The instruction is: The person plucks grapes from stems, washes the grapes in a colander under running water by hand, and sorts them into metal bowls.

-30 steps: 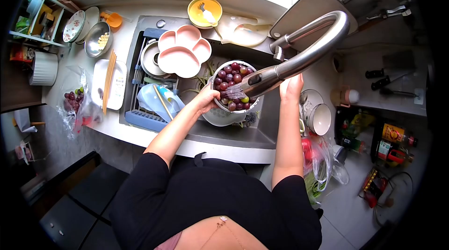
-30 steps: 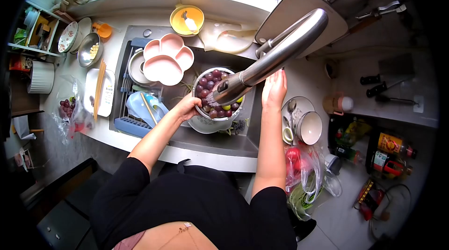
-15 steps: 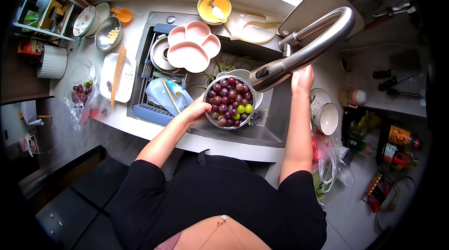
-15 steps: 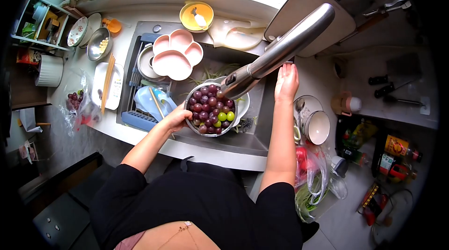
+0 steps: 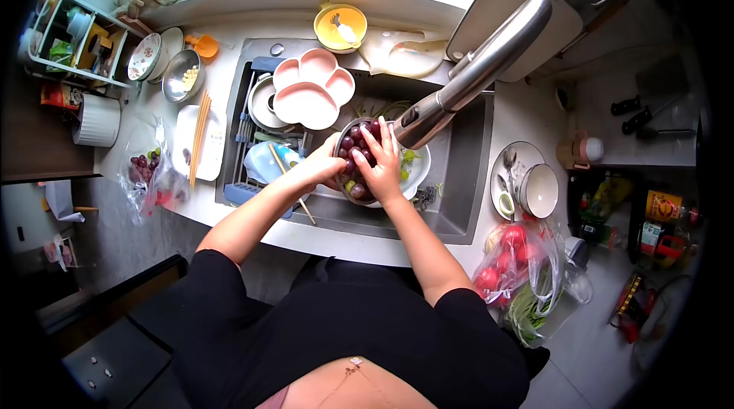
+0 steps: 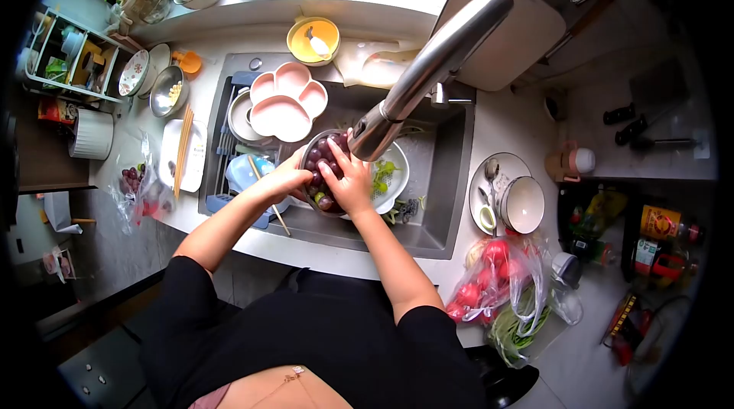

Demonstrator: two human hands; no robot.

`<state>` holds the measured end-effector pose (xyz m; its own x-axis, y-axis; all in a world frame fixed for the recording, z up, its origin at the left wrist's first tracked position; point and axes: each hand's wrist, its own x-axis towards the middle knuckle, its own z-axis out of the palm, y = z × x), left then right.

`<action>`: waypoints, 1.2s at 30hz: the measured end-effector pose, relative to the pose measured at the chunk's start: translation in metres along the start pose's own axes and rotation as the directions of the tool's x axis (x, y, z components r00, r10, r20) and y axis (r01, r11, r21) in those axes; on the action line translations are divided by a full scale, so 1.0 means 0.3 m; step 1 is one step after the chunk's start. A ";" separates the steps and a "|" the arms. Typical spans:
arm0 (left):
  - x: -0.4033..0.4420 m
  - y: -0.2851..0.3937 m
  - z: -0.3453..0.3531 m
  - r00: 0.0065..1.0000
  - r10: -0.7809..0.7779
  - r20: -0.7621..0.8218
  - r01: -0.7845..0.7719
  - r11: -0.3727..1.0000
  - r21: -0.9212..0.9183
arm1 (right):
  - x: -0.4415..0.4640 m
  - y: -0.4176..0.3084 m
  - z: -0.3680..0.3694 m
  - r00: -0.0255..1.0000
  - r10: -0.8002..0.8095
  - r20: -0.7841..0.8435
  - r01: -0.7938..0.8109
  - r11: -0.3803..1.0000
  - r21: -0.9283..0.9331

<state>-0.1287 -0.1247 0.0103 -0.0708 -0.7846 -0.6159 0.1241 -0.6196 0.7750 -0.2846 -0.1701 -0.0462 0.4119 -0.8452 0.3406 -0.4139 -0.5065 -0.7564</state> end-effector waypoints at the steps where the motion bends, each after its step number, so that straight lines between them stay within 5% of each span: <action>1: -0.005 0.040 0.010 0.999 -0.036 -0.002 0.036 0.998 0.045 | -0.008 0.000 0.012 0.998 0.058 -0.015 -0.056 0.994 0.092; 3: -0.003 0.098 0.019 0.987 -0.162 0.008 0.155 0.955 0.251 | -0.038 0.014 0.037 0.982 0.186 -0.043 -0.167 0.946 0.279; 7: 0.014 0.149 0.035 0.985 -0.175 0.007 0.146 0.845 0.515 | -0.077 0.034 0.096 0.953 0.292 -0.084 -0.191 0.792 0.580; 22: 0.039 0.197 0.079 0.967 -0.253 -0.002 0.176 0.665 0.726 | -0.146 0.044 0.143 0.900 0.401 -0.172 -0.247 0.792 0.559; 25: -0.007 0.208 0.042 0.966 -0.243 0.088 0.141 0.782 0.608 | -0.125 -0.008 0.124 0.911 0.356 -0.209 -0.247 0.876 0.415; 29: -0.104 0.112 -0.055 0.960 -0.020 0.279 0.002 0.998 0.066 | -0.056 -0.159 -0.037 0.980 0.077 -0.183 -0.092 0.993 -0.074; 33: -0.194 -0.035 -0.079 0.979 0.055 0.198 0.023 0.928 -0.373 | -0.001 -0.280 -0.170 0.999 0.029 -0.024 -0.025 0.987 0.159; 35: -0.215 -0.110 -0.096 0.967 0.111 0.231 0.016 0.873 -0.487 | 0.007 -0.356 -0.204 0.967 0.229 0.108 -0.243 0.719 0.651; 36: -0.247 -0.116 -0.098 0.964 0.140 0.227 -0.005 0.859 -0.511 | 0.032 -0.405 -0.239 0.980 0.175 0.098 -0.198 0.769 0.608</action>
<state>-0.0986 -0.0445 0.0247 -0.2753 -0.8480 -0.4528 0.6129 -0.5177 0.5969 -0.2886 -0.1288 0.0890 0.4112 -0.8997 0.1466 0.0942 -0.1180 -0.9885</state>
